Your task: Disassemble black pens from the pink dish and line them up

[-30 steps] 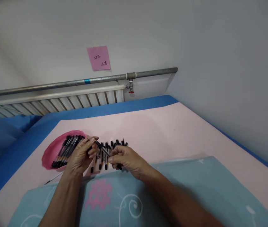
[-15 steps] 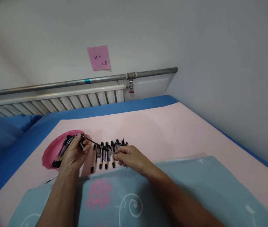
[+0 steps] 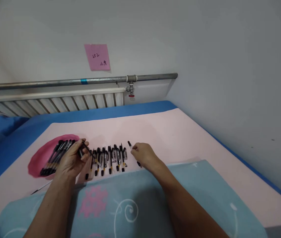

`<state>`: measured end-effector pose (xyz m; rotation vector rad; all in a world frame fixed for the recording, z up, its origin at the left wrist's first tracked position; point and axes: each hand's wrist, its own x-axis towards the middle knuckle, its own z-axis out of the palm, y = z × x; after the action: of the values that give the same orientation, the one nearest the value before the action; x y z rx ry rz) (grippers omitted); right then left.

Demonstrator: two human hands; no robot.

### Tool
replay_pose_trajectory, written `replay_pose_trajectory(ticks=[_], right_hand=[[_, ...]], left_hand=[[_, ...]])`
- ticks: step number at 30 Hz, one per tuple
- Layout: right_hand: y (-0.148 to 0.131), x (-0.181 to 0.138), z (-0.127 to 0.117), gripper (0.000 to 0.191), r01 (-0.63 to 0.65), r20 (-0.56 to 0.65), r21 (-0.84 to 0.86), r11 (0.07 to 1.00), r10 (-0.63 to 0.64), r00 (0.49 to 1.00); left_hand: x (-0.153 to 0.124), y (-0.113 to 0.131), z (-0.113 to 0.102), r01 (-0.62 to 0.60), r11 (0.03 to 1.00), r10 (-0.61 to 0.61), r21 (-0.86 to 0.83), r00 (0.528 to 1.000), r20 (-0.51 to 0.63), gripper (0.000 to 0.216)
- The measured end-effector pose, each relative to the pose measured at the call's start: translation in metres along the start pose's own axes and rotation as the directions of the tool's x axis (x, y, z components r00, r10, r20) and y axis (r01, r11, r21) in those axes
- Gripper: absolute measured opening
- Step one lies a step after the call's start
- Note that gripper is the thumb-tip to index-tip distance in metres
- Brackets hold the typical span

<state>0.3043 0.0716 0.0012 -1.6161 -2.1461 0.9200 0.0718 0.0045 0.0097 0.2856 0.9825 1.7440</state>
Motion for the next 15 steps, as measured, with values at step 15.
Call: replay_pose_trajectory(ticks=[15], right_hand=[[-0.005, 0.002, 0.014, 0.021, 0.087, 0.006, -0.035, 0.996, -0.087, 0.996]], left_hand=[[-0.007, -0.023, 0.011, 0.014, 0.975, -0.034, 0.221, 0.996, 0.088, 0.025]])
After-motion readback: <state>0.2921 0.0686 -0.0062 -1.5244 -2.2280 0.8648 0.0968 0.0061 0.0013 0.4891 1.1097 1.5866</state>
